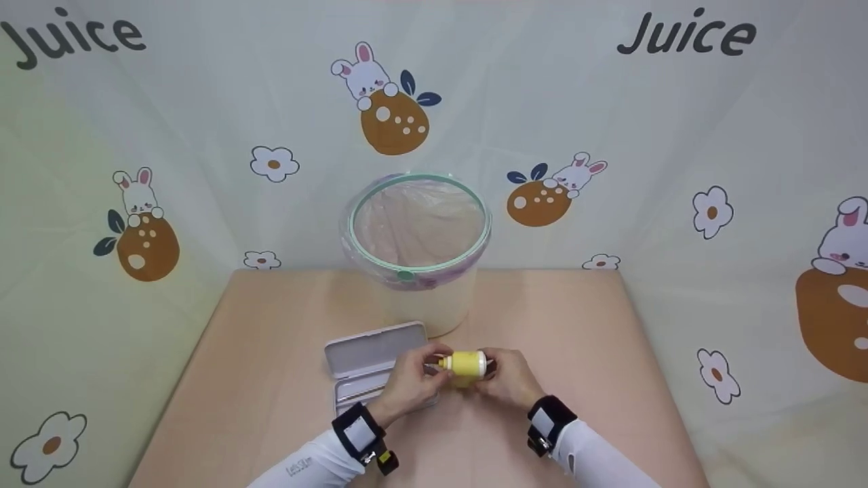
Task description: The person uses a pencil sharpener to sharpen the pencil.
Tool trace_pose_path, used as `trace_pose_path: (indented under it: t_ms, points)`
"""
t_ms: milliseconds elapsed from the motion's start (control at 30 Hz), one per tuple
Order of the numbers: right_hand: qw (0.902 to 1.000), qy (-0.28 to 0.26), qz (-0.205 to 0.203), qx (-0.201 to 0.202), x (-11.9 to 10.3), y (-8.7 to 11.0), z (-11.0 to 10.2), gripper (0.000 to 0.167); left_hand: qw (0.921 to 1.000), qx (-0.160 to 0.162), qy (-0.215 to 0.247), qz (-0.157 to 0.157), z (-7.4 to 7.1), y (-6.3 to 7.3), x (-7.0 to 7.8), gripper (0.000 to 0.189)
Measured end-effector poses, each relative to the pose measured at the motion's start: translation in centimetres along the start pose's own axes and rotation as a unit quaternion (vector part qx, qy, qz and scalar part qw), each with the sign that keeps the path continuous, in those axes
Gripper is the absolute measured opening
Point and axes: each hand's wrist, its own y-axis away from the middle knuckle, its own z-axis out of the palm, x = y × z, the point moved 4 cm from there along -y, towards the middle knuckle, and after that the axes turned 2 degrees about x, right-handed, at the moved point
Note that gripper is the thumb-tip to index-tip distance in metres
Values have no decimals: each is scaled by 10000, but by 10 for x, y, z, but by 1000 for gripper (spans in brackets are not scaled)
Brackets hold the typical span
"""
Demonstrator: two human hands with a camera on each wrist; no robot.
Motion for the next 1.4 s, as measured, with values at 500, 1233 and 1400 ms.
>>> trace_pose_path:
  t_ms: [500,1233,1400]
  points:
    - [9996,3,283,81,15,0,13,53,9969,19,-780,73,12,0,-7,32]
    - [9956,837,180,384,-7,6,12,61,9901,12,-1402,32,6,12,-8,52]
    - [9885,1255,440,727,-25,6,-3,61,9880,305,-1492,278,-13,12,4,52]
